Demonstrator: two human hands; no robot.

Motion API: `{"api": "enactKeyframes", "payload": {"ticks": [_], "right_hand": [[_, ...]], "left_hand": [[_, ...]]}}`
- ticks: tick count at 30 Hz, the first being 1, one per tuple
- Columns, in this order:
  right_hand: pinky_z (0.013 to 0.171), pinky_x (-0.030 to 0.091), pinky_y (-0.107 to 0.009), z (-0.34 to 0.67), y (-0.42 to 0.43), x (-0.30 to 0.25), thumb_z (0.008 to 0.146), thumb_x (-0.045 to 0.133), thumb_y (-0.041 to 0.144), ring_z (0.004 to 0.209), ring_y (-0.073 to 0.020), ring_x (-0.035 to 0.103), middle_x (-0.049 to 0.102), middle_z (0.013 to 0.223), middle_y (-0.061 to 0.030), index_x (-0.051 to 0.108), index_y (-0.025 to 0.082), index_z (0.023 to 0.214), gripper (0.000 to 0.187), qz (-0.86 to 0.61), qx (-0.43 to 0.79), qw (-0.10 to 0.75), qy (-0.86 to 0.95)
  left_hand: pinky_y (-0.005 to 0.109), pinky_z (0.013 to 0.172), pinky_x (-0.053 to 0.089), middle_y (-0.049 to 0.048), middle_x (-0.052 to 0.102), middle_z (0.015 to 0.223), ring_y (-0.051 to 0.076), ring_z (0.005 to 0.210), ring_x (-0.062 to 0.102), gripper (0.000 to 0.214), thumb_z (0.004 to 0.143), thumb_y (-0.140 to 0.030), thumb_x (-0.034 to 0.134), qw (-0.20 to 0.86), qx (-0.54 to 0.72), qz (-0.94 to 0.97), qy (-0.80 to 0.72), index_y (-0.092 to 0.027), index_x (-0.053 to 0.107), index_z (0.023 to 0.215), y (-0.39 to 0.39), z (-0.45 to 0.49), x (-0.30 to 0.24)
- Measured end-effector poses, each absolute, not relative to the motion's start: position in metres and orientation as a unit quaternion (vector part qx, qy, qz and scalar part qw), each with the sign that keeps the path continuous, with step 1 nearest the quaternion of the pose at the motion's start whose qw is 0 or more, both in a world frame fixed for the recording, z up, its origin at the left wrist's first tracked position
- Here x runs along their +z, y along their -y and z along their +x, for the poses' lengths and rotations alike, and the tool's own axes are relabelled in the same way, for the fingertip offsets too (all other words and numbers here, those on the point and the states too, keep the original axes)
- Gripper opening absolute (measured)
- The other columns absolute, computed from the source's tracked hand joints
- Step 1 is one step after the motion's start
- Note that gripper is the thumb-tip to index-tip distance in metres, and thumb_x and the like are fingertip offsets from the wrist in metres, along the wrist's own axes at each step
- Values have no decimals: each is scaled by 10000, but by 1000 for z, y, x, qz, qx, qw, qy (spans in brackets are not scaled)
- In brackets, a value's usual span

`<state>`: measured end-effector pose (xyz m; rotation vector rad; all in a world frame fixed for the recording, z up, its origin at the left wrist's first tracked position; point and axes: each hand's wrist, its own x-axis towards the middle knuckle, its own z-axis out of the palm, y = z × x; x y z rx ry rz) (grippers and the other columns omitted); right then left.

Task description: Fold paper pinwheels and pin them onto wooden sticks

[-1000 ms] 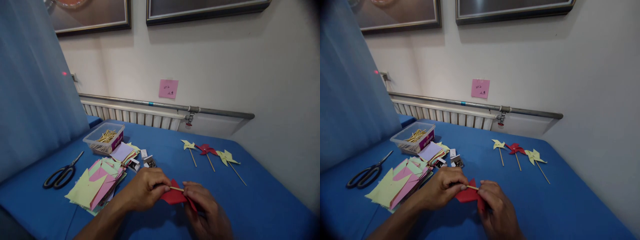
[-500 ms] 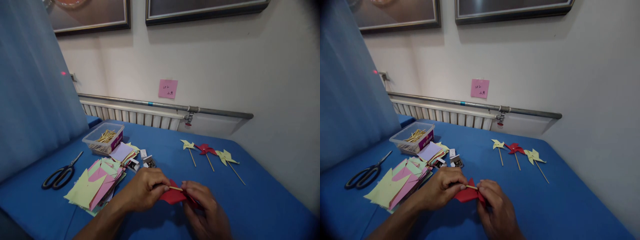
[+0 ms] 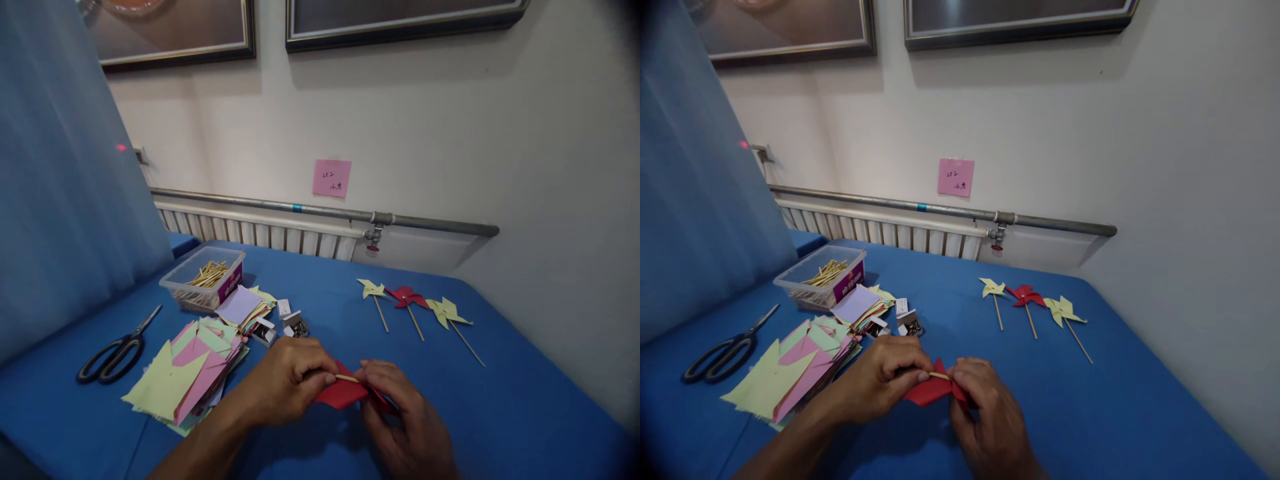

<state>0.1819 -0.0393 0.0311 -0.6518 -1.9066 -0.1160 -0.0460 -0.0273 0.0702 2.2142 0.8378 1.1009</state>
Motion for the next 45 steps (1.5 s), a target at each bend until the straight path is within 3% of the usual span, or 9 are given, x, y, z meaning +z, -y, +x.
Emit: {"api": "enactKeyframes", "payload": {"ticks": [11, 20, 26, 33, 40, 45], "right_hand": [[935, 669, -391, 182, 40, 31, 938, 629, 82, 1010, -239, 798, 800, 1029, -70, 601, 228, 1249, 346, -285, -49, 531, 796], [869, 660, -351, 181, 40, 29, 954, 638, 133, 977, -233, 793, 787, 1005, -59, 615, 253, 1211, 284, -309, -26, 535, 786], [646, 611, -275, 177, 32, 23, 924, 676, 294, 764, -202, 752, 770, 896, -46, 669, 239, 1031, 120, -450, 163, 542, 691], [726, 604, -337, 181, 1, 18, 731, 830, 431, 813, -232, 736, 765, 858, -48, 671, 213, 948, 346, -476, 421, 556, 536], [732, 583, -313, 189, -12, 7, 668, 882, 359, 783, -211, 754, 803, 887, -52, 686, 198, 954, 382, -465, 525, 542, 463], [672, 554, -300, 191, -15, 3, 595, 909, 360, 675, -195, 727, 783, 785, -40, 672, 191, 887, 413, -471, 548, 522, 453]], "left_hand": [[218, 696, 428, 17, 706, 785, 114, 725, 620, 179, 949, -102, 616, 270, 397, 817, -319, -169, 762, 869, 29, -45, 70], [230, 711, 430, 28, 733, 829, 125, 750, 637, 193, 954, -116, 599, 272, 384, 818, -330, -175, 783, 944, 26, -46, 67], [248, 723, 411, 16, 737, 866, 144, 779, 629, 165, 918, -130, 616, 278, 332, 806, -404, -189, 764, 963, 21, -49, 69], [278, 713, 371, 18, 724, 842, 169, 791, 634, 175, 945, -216, 579, 267, 263, 790, -486, -192, 747, 901, 6, -58, 62], [291, 730, 371, 45, 734, 871, 192, 840, 656, 167, 921, -212, 586, 219, 237, 800, -506, -190, 740, 858, -1, -59, 50], [301, 737, 352, 51, 706, 859, 196, 857, 650, 187, 880, -165, 580, 190, 204, 814, -509, -194, 740, 789, 5, -53, 51]]}}
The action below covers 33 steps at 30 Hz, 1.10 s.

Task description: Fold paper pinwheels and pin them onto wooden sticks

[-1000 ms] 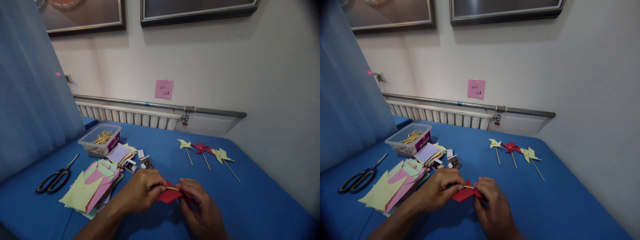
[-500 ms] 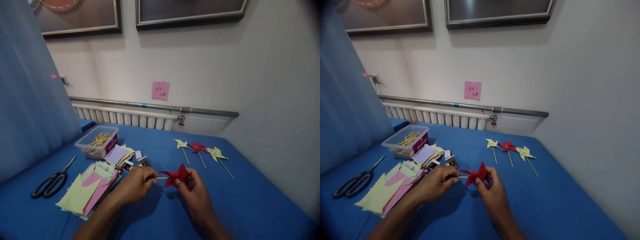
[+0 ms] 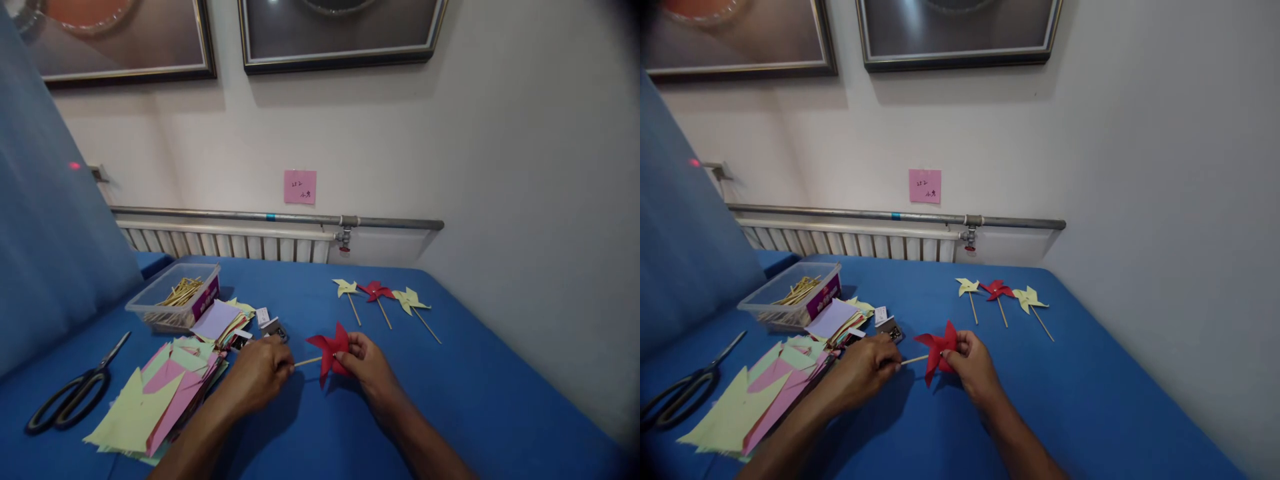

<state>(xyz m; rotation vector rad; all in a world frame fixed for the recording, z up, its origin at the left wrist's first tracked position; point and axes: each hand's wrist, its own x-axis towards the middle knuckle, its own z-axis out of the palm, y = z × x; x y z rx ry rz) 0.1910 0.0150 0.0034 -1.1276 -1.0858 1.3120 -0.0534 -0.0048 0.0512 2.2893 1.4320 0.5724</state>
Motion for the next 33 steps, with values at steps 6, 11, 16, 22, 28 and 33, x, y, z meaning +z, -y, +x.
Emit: {"api": "enactKeyframes", "payload": {"ticks": [6, 11, 16, 22, 28, 33], "right_hand": [[763, 585, -335, 201, -15, 10, 716, 876, 509, 896, -249, 761, 790, 1004, -86, 683, 204, 1078, 511, -477, 507, 573, 431], [707, 557, -315, 198, -13, 14, 782, 745, 638, 860, -238, 718, 712, 918, -50, 617, 238, 989, 468, -535, 396, 623, 411], [541, 378, -260, 159, 17, 5, 937, 565, 508, 548, -146, 510, 527, 618, 59, 588, 245, 834, 284, -502, 436, 445, 600], [586, 367, -257, 136, 33, -4, 927, 559, 320, 639, -151, 576, 653, 689, 26, 613, 226, 791, 174, -514, 395, 401, 647], [616, 390, -260, 138, 26, -1, 893, 589, 233, 658, -164, 624, 712, 705, 3, 623, 219, 763, 136, -561, 359, 388, 637], [596, 384, -252, 135, 25, -4, 889, 618, 227, 645, -162, 636, 725, 712, 4, 613, 226, 750, 139, -584, 344, 388, 625]], "left_hand": [[283, 665, 328, 8, 648, 740, 165, 729, 575, 146, 842, -255, 608, 302, 228, 758, -532, -182, 699, 753, 3, -51, 48], [258, 566, 289, -43, 525, 604, 124, 571, 443, 229, 771, -406, 643, 431, 341, 631, -548, -185, 622, 717, -4, -40, 38], [242, 496, 304, -58, 510, 500, 104, 464, 424, 265, 693, -418, 711, 489, 409, 545, -544, -215, 550, 641, -5, -17, 27], [220, 429, 317, -65, 519, 459, 100, 411, 445, 288, 683, -405, 766, 527, 423, 492, -549, -214, 553, 645, -4, -3, 17], [219, 418, 345, -46, 555, 479, 113, 419, 490, 379, 655, -483, 818, 553, 436, 465, -536, -203, 563, 645, -4, 1, 8], [225, 420, 338, -46, 521, 460, 99, 406, 450, 429, 582, -535, 830, 570, 469, 448, -504, -195, 570, 606, -5, 4, 4]]}}
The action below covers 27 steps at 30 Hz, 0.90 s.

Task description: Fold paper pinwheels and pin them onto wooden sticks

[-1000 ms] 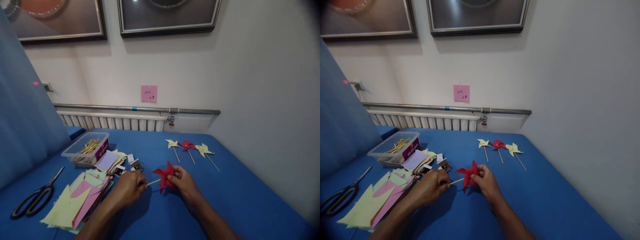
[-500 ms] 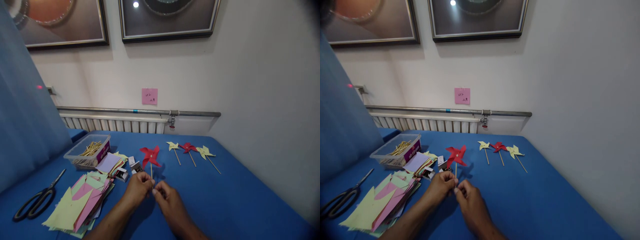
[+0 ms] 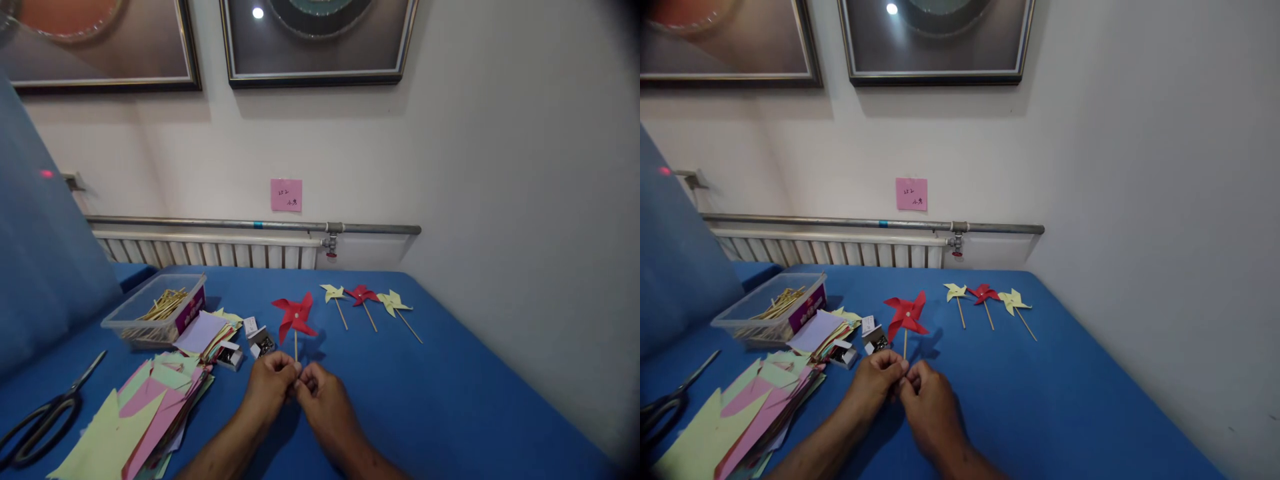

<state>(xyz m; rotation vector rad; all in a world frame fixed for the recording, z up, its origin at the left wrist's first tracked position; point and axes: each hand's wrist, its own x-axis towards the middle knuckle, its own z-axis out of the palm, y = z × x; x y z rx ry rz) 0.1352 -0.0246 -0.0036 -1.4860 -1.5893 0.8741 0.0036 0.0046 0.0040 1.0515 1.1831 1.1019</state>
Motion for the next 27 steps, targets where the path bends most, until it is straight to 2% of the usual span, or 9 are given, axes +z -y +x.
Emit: {"api": "enactKeyframes", "payload": {"ticks": [10, 16, 20, 24, 27], "right_hand": [[572, 359, -245, 139, 17, -4, 896, 591, 219, 616, -150, 607, 704, 686, 13, 604, 222, 741, 155, -614, 317, 360, 627], [593, 350, -239, 188, -4, 11, 896, 578, 153, 635, -157, 633, 703, 665, 8, 674, 198, 761, 171, -676, 230, 259, 651], [630, 338, -270, 226, -32, 28, 909, 580, 131, 710, -200, 671, 753, 742, -58, 690, 190, 729, 218, -712, 173, 224, 642], [716, 402, -296, 234, -68, 41, 930, 563, 139, 880, -271, 738, 808, 914, -141, 767, 170, 850, 221, -740, 127, 178, 637], [769, 448, -306, 218, -91, 44, 945, 563, 174, 975, -298, 760, 825, 1016, -168, 798, 173, 921, 236, -748, 117, 151, 635]], "left_hand": [[224, 429, 342, -29, 548, 465, 105, 412, 468, 494, 563, -608, 847, 571, 460, 453, -507, -181, 611, 641, -6, 5, -1], [221, 418, 338, -31, 581, 543, 101, 420, 493, 455, 556, -574, 812, 561, 444, 452, -533, -185, 599, 654, -4, 7, 2], [220, 432, 320, -49, 527, 522, 101, 426, 480, 429, 598, -571, 785, 549, 432, 470, -539, -197, 578, 643, -4, 10, -3], [233, 451, 312, -50, 509, 521, 102, 435, 463, 424, 627, -560, 790, 529, 429, 495, -539, -203, 562, 636, -6, 9, -10], [241, 471, 316, -51, 496, 514, 108, 453, 458, 408, 668, -551, 782, 511, 428, 516, -537, -200, 576, 645, -6, 6, -13]]}}
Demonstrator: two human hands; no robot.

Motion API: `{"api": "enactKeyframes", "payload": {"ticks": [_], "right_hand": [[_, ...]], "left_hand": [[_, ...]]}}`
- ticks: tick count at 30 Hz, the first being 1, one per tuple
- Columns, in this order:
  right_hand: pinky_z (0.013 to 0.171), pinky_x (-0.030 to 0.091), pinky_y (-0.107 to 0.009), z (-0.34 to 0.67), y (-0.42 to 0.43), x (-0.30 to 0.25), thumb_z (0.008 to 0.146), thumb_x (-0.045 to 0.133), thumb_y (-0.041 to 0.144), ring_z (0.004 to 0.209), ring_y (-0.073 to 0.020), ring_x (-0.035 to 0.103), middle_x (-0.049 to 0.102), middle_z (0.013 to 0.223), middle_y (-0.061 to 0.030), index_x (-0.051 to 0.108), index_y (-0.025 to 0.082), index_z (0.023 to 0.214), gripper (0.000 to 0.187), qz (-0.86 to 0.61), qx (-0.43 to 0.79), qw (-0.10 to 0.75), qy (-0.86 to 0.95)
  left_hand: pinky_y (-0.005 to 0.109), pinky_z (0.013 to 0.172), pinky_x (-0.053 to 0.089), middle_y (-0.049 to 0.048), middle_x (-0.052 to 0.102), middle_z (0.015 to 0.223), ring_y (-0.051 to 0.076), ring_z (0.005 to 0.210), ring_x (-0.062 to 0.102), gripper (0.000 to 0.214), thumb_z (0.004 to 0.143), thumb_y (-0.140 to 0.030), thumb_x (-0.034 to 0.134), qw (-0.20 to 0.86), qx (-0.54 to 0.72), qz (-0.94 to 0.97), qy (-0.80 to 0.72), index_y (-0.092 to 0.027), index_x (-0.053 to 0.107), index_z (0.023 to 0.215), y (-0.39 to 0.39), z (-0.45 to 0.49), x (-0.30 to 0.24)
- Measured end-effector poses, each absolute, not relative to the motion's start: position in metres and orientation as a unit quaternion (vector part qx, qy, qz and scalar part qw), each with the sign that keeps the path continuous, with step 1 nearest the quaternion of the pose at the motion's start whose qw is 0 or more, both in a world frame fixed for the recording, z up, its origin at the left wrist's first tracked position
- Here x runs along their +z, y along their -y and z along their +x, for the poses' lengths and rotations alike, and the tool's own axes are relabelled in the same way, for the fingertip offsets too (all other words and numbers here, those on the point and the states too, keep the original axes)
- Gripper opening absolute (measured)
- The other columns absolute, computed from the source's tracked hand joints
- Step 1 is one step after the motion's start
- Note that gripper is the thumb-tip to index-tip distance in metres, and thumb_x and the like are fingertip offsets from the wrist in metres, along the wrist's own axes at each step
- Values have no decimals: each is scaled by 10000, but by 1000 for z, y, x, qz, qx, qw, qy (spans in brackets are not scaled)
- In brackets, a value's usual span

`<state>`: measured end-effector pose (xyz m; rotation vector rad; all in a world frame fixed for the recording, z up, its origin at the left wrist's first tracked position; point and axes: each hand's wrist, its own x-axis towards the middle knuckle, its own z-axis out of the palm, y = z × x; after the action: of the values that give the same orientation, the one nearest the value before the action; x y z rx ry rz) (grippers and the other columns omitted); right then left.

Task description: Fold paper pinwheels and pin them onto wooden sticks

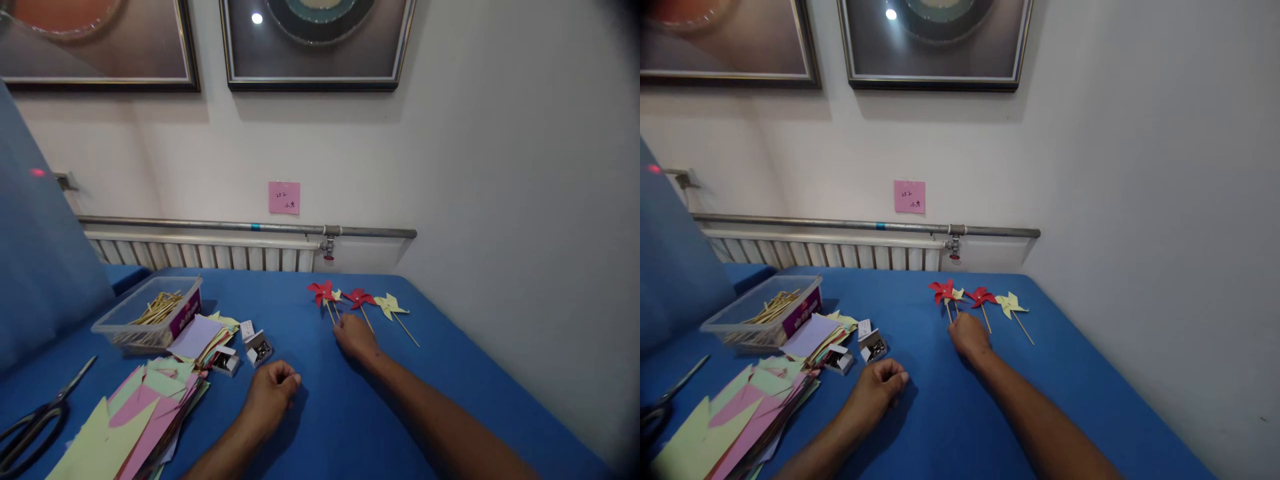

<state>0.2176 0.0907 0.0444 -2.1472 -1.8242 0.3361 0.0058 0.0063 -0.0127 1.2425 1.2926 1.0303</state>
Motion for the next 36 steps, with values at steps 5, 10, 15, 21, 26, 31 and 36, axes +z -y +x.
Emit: {"api": "enactKeyframes", "payload": {"ticks": [5, 10, 15, 21, 26, 31, 36], "right_hand": [[836, 507, -336, 180, -115, 39, 955, 553, 209, 1109, -342, 761, 808, 1160, -229, 816, 141, 1072, 296, -753, 114, 119, 637], [868, 539, -363, 167, -126, 32, 967, 535, 227, 1183, -366, 746, 777, 1230, -279, 792, 94, 1190, 365, -761, 111, 95, 632], [885, 545, -377, 163, -130, 31, 975, 501, 196, 1179, -369, 750, 774, 1225, -294, 791, 70, 1194, 385, -759, 100, 88, 637], [914, 538, -396, 152, -133, 27, 985, 510, 222, 1161, -370, 753, 784, 1205, -279, 802, 97, 1169, 366, -745, 89, 91, 655], [902, 518, -404, 154, -121, 22, 1050, 467, 341, 1132, -360, 754, 789, 1171, -262, 749, 116, 1204, 392, -726, 76, 107, 675], [805, 472, -358, 165, -86, 16, 1083, 390, 327, 980, -308, 770, 806, 1022, -192, 692, 161, 1104, 345, -692, 85, 146, 702], [651, 422, -282, 163, -37, 4, 1077, 320, 352, 726, -202, 699, 742, 758, -54, 563, 239, 798, 387, -643, 150, 186, 727]], "left_hand": [[250, 492, 287, -48, 495, 513, 111, 469, 447, 403, 696, -550, 774, 496, 429, 528, -541, -198, 582, 648, -5, 0, -10], [257, 527, 296, -52, 480, 539, 116, 507, 440, 298, 763, -432, 735, 485, 418, 541, -545, -197, 587, 656, -3, -4, 0], [263, 553, 313, -52, 486, 561, 118, 532, 425, 230, 780, -346, 721, 482, 410, 548, -547, -195, 593, 664, -3, -4, 2], [267, 567, 321, -57, 478, 562, 122, 550, 430, 176, 792, -283, 681, 472, 398, 557, -556, -192, 589, 672, -6, -3, -5], [272, 572, 309, -55, 484, 589, 121, 573, 426, 134, 833, -254, 627, 458, 352, 585, -570, -179, 614, 722, -4, -4, -4], [286, 648, 355, -2, 674, 729, 156, 698, 577, 134, 856, -274, 633, 363, 273, 692, -561, -184, 707, 792, 7, -5, 1], [306, 746, 423, 46, 796, 943, 208, 868, 692, 140, 882, -230, 606, 244, 205, 794, -517, -211, 737, 836, 14, -4, 7]]}}
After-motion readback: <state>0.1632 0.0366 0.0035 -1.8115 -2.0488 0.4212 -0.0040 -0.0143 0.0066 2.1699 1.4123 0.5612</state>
